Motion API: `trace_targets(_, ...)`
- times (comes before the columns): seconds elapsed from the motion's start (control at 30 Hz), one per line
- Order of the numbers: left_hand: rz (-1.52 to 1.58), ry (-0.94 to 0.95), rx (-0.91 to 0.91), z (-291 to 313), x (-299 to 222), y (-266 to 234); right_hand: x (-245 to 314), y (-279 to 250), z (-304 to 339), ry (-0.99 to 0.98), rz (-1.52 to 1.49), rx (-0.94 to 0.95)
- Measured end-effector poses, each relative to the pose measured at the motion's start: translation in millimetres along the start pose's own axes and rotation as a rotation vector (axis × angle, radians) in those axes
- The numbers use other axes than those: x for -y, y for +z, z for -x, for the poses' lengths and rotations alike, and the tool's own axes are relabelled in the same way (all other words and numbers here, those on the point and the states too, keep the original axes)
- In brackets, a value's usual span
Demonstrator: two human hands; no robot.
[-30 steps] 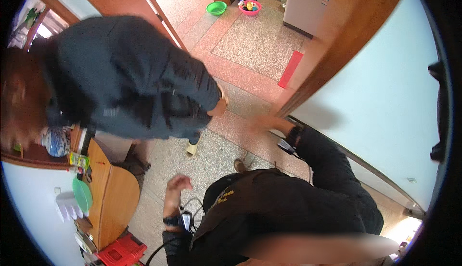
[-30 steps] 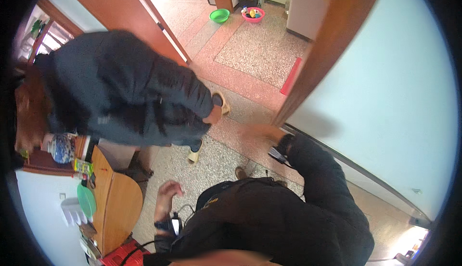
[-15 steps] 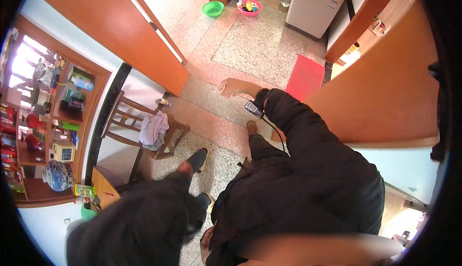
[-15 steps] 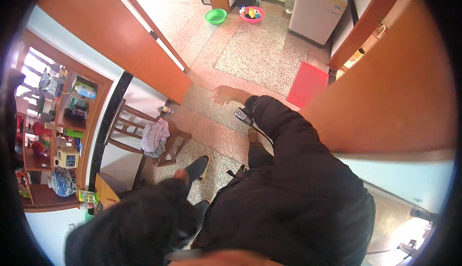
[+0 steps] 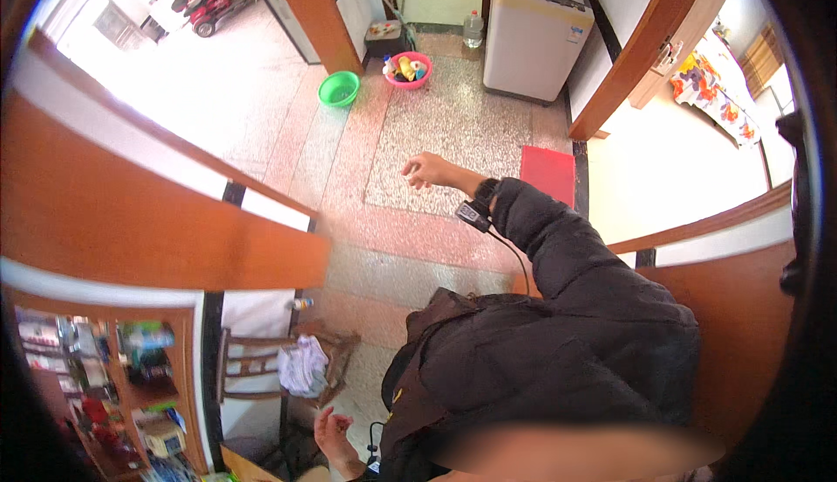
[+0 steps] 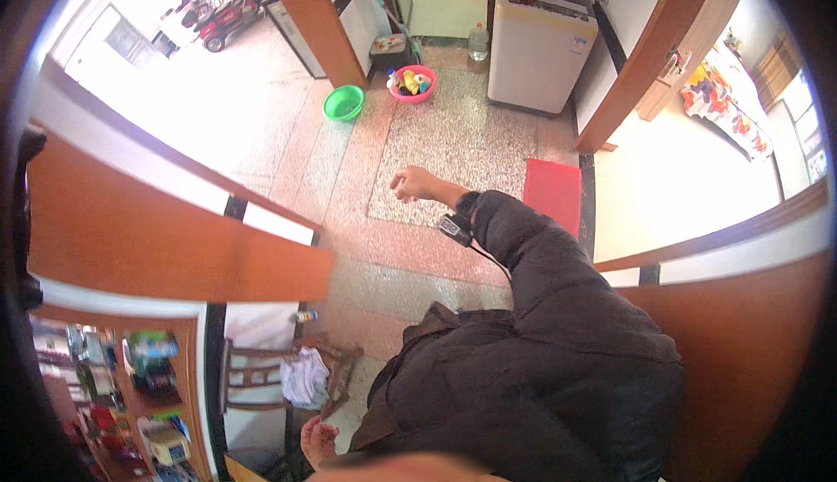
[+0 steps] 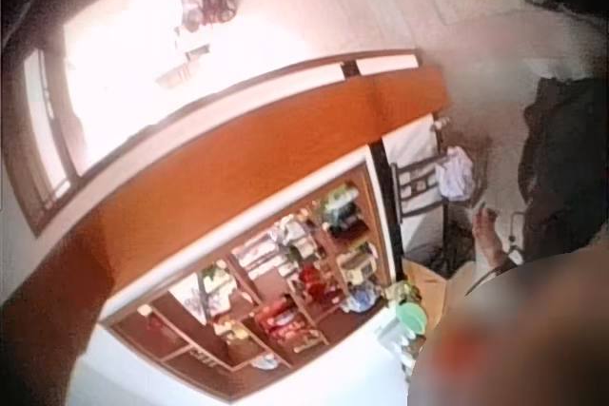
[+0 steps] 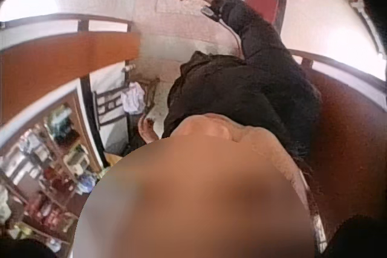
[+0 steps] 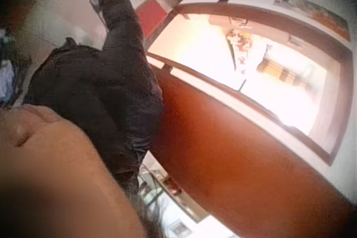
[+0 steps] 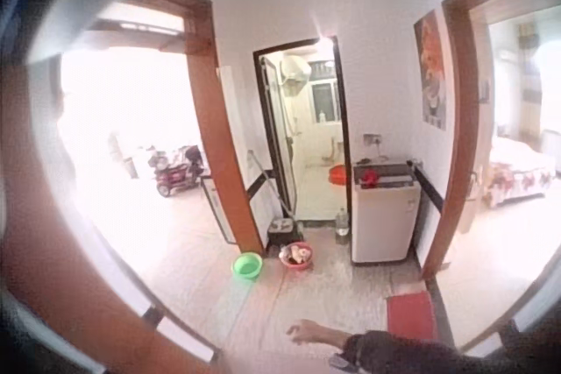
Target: The person moves from the living area into the bathroom, then empties a pink basin of toiletries onto the shelf. They place the empty basin in the sink, fill a red basin with water from the shower, and carry it out. They return with a green bowl, place it in the red basin, and bring both back into the bathroom. Finally, they fill another red basin with water and use a floor brush to scrub the floor.
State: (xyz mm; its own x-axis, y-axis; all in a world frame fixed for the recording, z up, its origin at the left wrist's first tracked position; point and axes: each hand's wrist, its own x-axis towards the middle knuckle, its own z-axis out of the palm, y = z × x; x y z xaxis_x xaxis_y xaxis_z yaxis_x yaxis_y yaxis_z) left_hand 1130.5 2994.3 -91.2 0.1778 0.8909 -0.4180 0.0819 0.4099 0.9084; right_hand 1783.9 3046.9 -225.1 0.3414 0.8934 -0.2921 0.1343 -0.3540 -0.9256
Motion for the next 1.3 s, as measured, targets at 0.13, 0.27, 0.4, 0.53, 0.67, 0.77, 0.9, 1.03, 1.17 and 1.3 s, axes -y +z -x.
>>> trace_targets(0.13, -0.059, -0.026, 0.131, -155.1, -55.8, 75.4, -24.7, -71.6, -50.2, 0.109, -0.087, -0.156)
trace_targets(0.27, -0.021, -0.061, 0.341, -309.7, -102.1, 167.4, -43.6, -149.5, -78.7, 0.165, -0.189, -0.388)
trace_targets(0.4, -0.338, 0.169, 0.584, -442.3, -173.4, 286.6, -40.8, -229.0, -99.9, 0.198, -0.286, -0.611)
trace_targets(0.53, -0.339, 0.045, 0.753, -550.3, -223.4, 413.1, -54.7, -273.1, -122.8, 0.240, -0.278, -0.746)
trace_targets(0.67, -0.420, -0.034, 0.872, -643.6, -237.1, 529.4, -84.6, -313.3, -158.2, 0.265, -0.432, -0.797)
trace_targets(0.77, -0.448, -0.026, 0.887, -701.0, -230.8, 609.4, -108.9, -372.1, -209.9, 0.314, -0.456, -0.873)
trace_targets(0.9, -0.588, -0.013, 0.816, -780.8, -228.9, 705.6, -130.0, -455.9, -304.0, 0.271, -0.475, -0.927)
trace_targets(1.03, -0.502, -0.073, 0.828, -860.7, -231.7, 799.2, -118.0, -523.9, -389.5, 0.288, -0.450, -0.843)
trace_targets(1.17, -0.502, -0.073, 0.819, -919.9, -227.7, 881.8, -101.9, -569.7, -471.5, 0.295, -0.349, -0.784)
trace_targets(1.3, -0.585, -0.128, 0.796, -975.7, -196.9, 949.9, -131.2, -596.7, -538.0, 0.400, -0.314, -0.741)
